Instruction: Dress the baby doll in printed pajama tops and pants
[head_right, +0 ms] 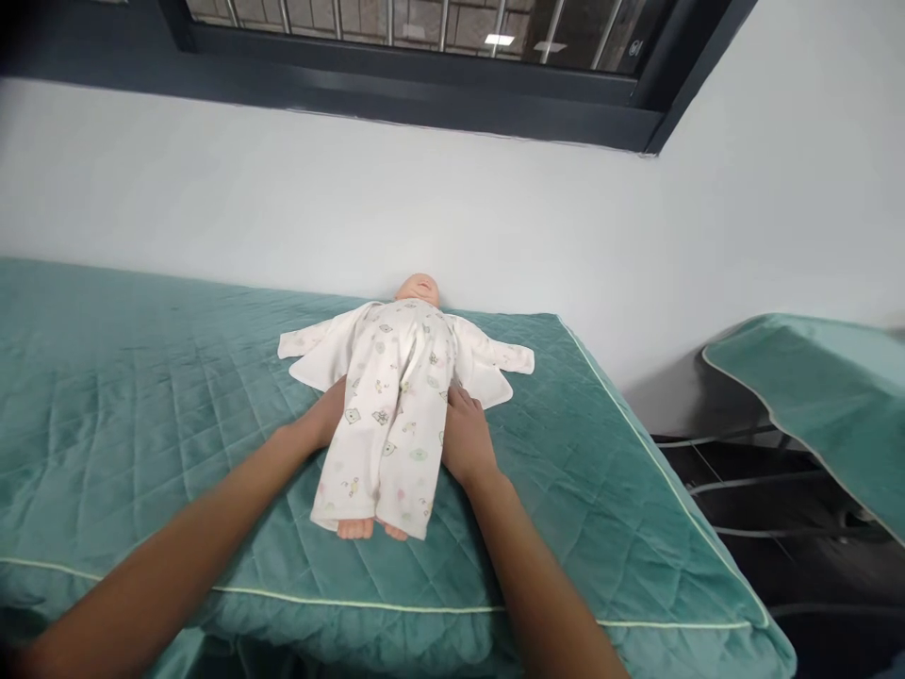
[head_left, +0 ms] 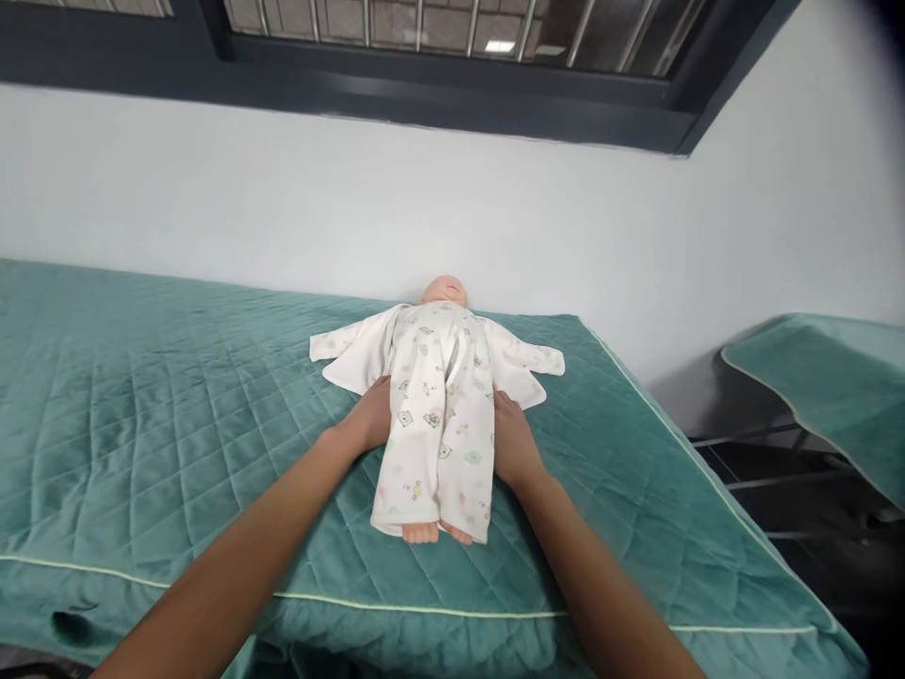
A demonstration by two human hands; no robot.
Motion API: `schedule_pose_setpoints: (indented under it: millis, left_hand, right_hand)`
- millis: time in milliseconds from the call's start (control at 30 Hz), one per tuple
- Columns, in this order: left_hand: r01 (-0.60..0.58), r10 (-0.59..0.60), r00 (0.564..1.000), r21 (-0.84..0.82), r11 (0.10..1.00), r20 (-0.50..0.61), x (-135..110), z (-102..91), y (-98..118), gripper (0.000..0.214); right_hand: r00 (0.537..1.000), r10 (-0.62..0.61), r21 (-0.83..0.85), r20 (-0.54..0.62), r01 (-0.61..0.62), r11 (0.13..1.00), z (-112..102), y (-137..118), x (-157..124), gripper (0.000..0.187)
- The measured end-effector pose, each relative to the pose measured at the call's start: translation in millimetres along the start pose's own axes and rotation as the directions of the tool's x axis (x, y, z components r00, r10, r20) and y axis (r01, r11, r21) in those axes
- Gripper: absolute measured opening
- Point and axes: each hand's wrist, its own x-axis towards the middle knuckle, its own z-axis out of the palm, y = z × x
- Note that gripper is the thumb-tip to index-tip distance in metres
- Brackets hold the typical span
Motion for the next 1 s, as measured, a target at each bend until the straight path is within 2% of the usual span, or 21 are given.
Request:
schedule_pose_setpoints:
  millis: [100, 167, 333, 500, 600, 700, 1000]
  left_hand:
    - [0.007, -0.008, 0.999, 0.05, 0.999, 0.032, -3.0, -3.7, 2.7, 0.03]
    - [0.013, -0.017, 0.999, 0.08, 0.997, 0.038, -4.1, -3.6, 3.1, 0.029]
    - [0.048, -0.047, 0.999, 0.216, 0.975, -0.007, -7.2, -2.9, 2.0, 0.02]
    - [-0.052, 0.059, 0.998, 0.315, 0.948, -0.013, -33.1, -7.9, -0.4, 0.02]
    - [-0.069, 0.077, 0.997, 0.302, 0.951, -0.016, -54.3, -8.5, -1.6, 0.028]
    - [-0.053, 0.062, 0.998, 0.258, 0.965, -0.026, -65.7, -8.2, -0.1, 0.034]
    - [-0.012, 0.023, 0.997, 0.143, 0.99, -0.076, -62.8, -12.4, -0.9, 0.028]
  right_hand:
    - [0.99, -0.14, 0.065, -0.006, 0.14, 0.988, -2.0, 4.1, -14.1, 0.021]
    - [0.983, -0.183, 0.107, -0.028, 0.185, 0.977, -2.7, 6.8, -22.6, 0.02]
    - [0.981, -0.174, 0.147, -0.088, 0.186, 0.972, -0.8, 8.5, -28.1, 0.018]
    - [0.979, -0.165, 0.134, -0.115, 0.18, 0.974, 2.1, 8.2, -26.3, 0.019]
    - [0.98, -0.163, 0.122, -0.116, 0.177, 0.977, 1.7, 8.5, -26.4, 0.02]
    - [0.98, -0.164, 0.13, -0.112, 0.178, 0.975, -0.4, 8.2, -27.2, 0.019]
    - [0.979, -0.204, 0.17, -0.011, 0.203, 0.964, -12.4, 4.9, -35.5, 0.019]
